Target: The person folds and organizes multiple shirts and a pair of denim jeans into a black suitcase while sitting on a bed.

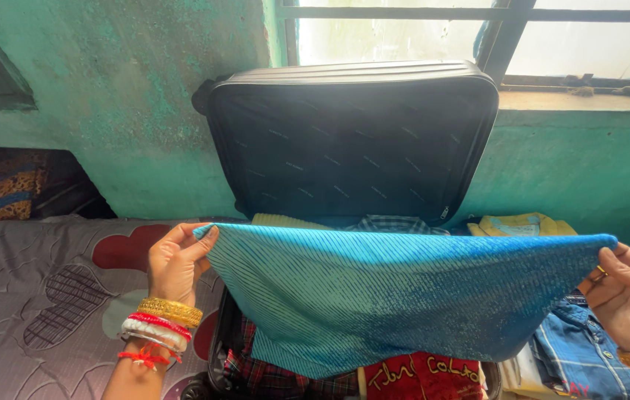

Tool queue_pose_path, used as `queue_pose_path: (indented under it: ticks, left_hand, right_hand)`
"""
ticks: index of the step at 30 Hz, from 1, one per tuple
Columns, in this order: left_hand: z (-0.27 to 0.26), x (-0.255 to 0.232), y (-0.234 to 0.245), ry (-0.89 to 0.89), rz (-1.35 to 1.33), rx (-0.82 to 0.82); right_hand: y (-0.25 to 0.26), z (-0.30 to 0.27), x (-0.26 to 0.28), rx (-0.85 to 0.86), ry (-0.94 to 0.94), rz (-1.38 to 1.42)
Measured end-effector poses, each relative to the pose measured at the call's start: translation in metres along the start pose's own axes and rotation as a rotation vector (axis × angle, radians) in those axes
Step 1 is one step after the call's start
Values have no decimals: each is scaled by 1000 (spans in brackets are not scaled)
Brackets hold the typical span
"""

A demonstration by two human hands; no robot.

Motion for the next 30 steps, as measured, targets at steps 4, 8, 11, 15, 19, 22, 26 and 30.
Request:
queue_pose_path:
  ticks: [4,8,11,15,19,22,26,30]
  left_hand:
    - [-13,-5,-22,116,36,109]
    - [-19,14,-38,177,29,246]
    - [-27,28,-67,203,144,427]
    - [-50,49,-128,237,327,706]
    - [-79,66,-186,209,426,901]
    - [-95,59,-212,-239,688,899]
    - [-98,65,-224,-269,669,866]
    - [-97,68,-224,-302,646,782]
  right_hand:
    - [-13,-10,-4,249,-71,501]
    - [-42,-17,-9,120,-190,416]
    - [-73,-19,-5,186,-118,161]
    - [-131,-23,-18,446,-268,108]
    - [-197,-38,-23,684,-315,-93]
    - [-227,-43,-28,716,-305,-252]
    - [-251,-48,-33,786,-229,-297]
    - [-263,-55,-30,831,-76,-403]
Point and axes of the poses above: each hand's wrist, its own z-axis towards the middle knuckle, its own y-axis out of the back of the hand, x = y × z, the point moved 6 cm from there along z, towards the middle knuckle, and after that the axes turned 10 degrees about -z, right-handed, at the moved point
